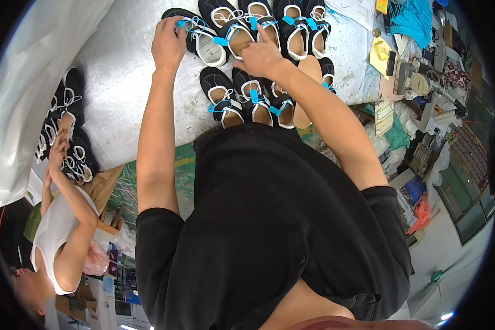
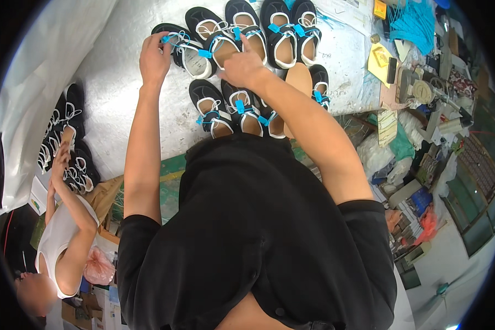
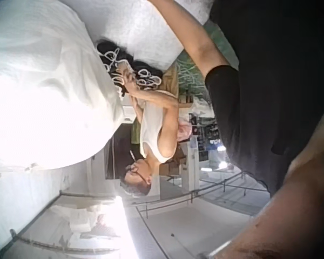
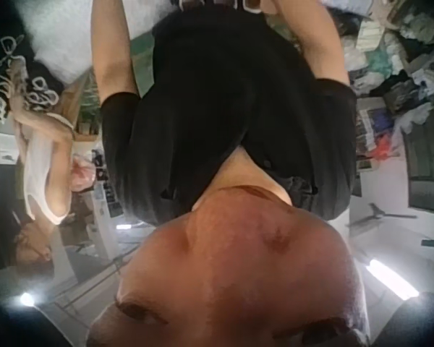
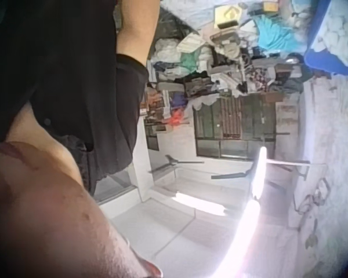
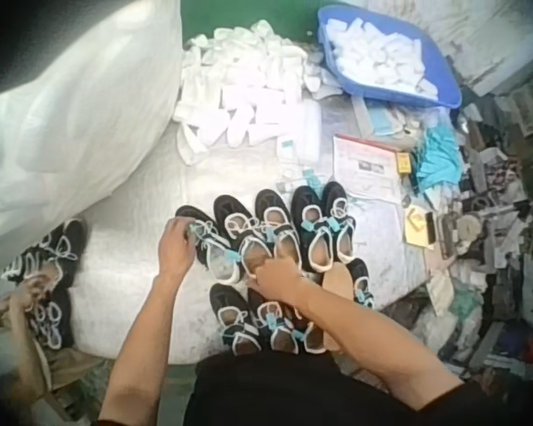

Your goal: The person inserts white foam shoe trees into a row of black and white children's shoes arranged on a table. They pick up the foam inserts from a blue tray and place them inside the shoes one by one, ensuring each shoe is filled.

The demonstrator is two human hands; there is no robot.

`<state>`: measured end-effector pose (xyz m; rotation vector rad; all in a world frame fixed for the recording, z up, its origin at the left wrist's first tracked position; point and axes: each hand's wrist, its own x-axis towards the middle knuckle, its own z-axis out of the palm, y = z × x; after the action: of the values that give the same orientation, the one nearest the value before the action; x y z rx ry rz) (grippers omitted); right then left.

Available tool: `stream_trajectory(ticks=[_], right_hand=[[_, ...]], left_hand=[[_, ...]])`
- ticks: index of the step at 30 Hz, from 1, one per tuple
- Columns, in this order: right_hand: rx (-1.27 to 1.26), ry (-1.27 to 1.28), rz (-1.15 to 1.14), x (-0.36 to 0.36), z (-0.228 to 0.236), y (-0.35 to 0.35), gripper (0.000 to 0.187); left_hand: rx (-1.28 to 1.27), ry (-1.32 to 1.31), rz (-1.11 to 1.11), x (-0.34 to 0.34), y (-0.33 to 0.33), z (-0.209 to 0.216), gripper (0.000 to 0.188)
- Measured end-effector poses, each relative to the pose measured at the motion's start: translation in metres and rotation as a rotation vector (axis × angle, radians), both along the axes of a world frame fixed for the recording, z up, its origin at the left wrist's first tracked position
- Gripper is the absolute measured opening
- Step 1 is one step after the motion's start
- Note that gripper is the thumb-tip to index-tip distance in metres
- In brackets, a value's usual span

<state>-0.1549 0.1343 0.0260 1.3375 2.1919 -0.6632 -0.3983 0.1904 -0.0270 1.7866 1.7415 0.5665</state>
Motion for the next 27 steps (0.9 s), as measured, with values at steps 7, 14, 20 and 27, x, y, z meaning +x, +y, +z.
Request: stream_trajectory(ticks=[7,14,20,27], right_hand=[[0.479,0.381,-0.163,0.010,0.008,-0.038,0.048],[0.379,-0.037,-0.956,0.116,0.000,-0.167,0.073],[0.505,0.117,-1.005,0.126,0.011,-0.167,0.066],[0.358,0.291,-0.827,0.063,0.079,-0.100,0.068]], left_hand=[[0.482,0.067,0.101,0.005,-0.015,0.016,0.042],[0.302,-0.021,-0.522,0.091,-0.088,0.035,0.029],[-0.119,0.075,-0.470,0.126,-0.087,-0.009,0.028],[-0.161,0.150,-0.620,0.129,-0.074,0.000,0.024]])
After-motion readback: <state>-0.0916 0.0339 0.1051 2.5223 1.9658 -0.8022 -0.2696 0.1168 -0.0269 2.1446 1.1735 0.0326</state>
